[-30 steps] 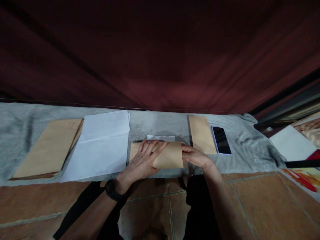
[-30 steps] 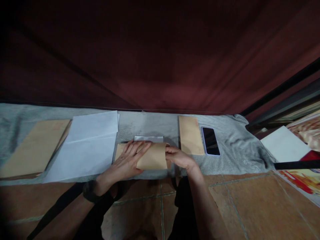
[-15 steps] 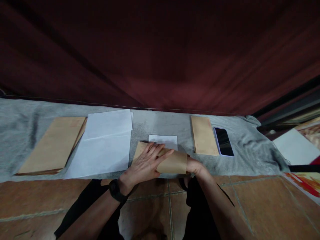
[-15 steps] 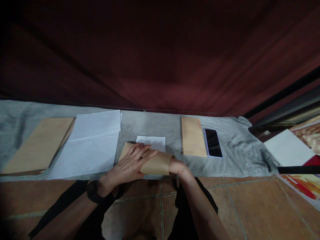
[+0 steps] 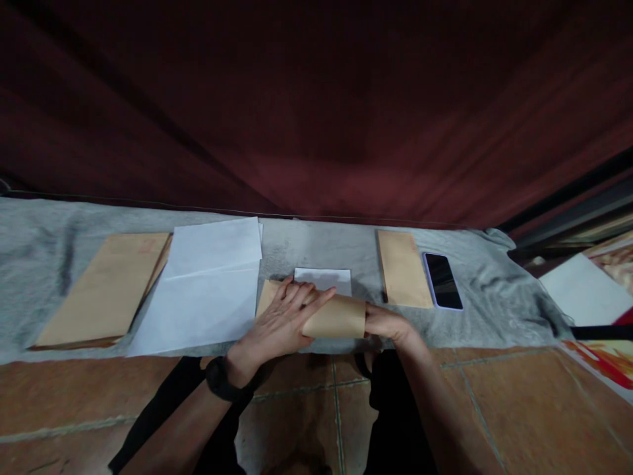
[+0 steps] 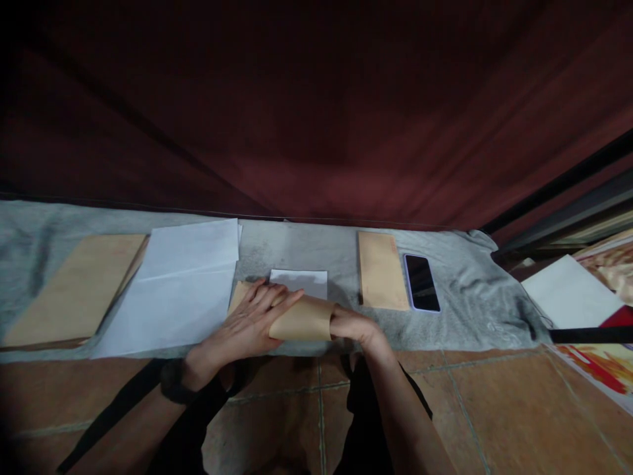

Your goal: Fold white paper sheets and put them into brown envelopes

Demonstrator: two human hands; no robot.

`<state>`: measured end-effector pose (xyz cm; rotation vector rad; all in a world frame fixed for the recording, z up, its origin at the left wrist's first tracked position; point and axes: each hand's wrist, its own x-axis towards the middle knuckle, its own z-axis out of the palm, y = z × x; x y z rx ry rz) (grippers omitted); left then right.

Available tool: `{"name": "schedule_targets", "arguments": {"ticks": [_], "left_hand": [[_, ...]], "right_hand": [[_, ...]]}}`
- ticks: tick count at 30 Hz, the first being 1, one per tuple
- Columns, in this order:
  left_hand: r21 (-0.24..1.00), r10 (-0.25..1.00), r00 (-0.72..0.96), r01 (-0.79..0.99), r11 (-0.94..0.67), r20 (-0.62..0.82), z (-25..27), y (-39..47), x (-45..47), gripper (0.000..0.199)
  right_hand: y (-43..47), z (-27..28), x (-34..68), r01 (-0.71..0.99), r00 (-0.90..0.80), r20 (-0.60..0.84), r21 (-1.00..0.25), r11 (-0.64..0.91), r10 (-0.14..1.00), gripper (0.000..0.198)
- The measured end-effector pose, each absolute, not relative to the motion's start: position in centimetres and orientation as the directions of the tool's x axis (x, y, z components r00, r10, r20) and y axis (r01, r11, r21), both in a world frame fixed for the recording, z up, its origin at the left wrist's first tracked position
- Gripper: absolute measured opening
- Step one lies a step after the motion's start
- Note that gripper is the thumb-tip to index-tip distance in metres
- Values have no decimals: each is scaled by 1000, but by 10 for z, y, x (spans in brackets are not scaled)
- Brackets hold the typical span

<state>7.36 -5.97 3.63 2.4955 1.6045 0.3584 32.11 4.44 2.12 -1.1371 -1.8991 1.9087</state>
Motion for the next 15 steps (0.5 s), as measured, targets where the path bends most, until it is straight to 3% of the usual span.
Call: {"name": "schedule_targets", "arguments": {"ticks": [3,5,8,11,15], "left_hand": [[193,929,341,911,-364,142,40,-58,62,105],[165,945,287,936,-312,160,43,-57,52,102],[171,965,178,962,-212,195,45,-56,33,103],[184,971,92,974,-134,219,45,-57,16,104],[174,974,71,979,-110,215,39,-57,1,105]], "right_hand": [[54,27,323,246,-760,-348,-936,-254,548,37],[62,25,323,177,-709,-318,-944,-278,630,42],[74,13,323,198,-484,-298,-953,-229,823,45],[74,0,318,452,-269,-225,-888,-83,937,37],[56,-2,301,816,-210,-130,-570,100,969,37]]}}
